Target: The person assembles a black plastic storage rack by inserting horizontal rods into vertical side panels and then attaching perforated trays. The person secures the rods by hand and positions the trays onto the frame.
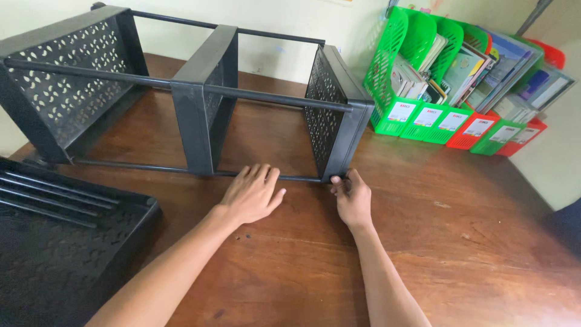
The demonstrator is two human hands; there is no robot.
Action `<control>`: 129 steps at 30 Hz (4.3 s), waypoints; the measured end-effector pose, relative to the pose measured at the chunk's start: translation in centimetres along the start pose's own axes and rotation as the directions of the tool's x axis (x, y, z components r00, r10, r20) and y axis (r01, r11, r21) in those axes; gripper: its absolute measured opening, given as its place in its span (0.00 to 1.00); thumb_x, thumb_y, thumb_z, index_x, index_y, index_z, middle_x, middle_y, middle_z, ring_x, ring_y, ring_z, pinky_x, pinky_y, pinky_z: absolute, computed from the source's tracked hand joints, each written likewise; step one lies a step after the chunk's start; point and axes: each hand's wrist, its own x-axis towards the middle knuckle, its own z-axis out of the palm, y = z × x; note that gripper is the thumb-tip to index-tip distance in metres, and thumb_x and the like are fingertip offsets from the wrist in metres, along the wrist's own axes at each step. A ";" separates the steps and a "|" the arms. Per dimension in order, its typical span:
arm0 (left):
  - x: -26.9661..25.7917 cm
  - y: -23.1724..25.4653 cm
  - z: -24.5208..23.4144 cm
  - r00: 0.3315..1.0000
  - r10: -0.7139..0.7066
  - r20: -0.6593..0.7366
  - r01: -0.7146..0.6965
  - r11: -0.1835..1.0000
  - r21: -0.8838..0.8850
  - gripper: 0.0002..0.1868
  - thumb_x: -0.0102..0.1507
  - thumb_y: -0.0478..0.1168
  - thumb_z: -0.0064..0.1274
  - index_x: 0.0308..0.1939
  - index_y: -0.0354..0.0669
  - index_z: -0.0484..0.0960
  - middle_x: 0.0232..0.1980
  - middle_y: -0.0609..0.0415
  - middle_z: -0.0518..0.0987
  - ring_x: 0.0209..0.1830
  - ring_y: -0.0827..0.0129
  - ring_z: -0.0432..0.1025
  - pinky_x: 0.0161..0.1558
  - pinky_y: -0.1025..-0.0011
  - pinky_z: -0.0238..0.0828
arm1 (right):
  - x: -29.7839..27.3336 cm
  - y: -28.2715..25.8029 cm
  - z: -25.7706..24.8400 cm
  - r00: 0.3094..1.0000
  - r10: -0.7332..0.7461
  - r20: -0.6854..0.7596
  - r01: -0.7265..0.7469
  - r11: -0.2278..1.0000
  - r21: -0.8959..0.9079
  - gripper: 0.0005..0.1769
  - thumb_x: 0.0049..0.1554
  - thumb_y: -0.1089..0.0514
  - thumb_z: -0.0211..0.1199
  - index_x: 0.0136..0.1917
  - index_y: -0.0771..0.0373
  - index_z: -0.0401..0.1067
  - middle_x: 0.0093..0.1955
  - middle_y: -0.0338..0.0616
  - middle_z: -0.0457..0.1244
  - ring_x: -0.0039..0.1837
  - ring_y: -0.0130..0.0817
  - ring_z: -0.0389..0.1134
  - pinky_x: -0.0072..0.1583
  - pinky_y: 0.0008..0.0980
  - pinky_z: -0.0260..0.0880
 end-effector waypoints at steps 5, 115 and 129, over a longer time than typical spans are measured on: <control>1.5 2.8 0.2 0.989 0.069 -0.132 -0.084 0.990 -0.112 0.24 0.65 0.52 0.48 0.55 0.37 0.73 0.45 0.38 0.79 0.43 0.48 0.75 0.46 0.53 0.68 | 0.4 -0.1 -0.1 1.000 -0.018 0.009 0.017 1.000 0.013 0.10 0.62 0.58 0.63 0.45 0.67 0.67 0.32 0.45 0.68 0.36 0.30 0.70 0.41 0.31 0.69; 5.6 -8.8 -8.0 0.782 -0.493 -0.382 0.480 0.867 -0.137 0.37 0.65 0.54 0.53 0.63 0.23 0.66 0.47 0.34 0.81 0.41 0.49 0.78 0.59 0.48 0.55 | 10.7 -3.9 -3.0 0.996 0.067 0.057 -0.087 0.830 0.552 0.21 0.61 0.65 0.59 0.66 0.72 0.64 0.58 0.46 0.69 0.59 0.28 0.67 0.64 0.29 0.64; 0.0 -9.6 -0.7 0.840 -0.408 -0.358 0.224 0.861 -0.457 0.48 0.64 0.49 0.58 0.73 0.19 0.50 0.66 0.21 0.68 0.63 0.34 0.69 0.62 0.47 0.61 | 4.9 1.9 -0.7 0.997 0.076 0.002 -0.073 0.961 0.267 0.15 0.55 0.68 0.68 0.53 0.67 0.67 0.47 0.47 0.71 0.51 0.30 0.70 0.56 0.31 0.69</control>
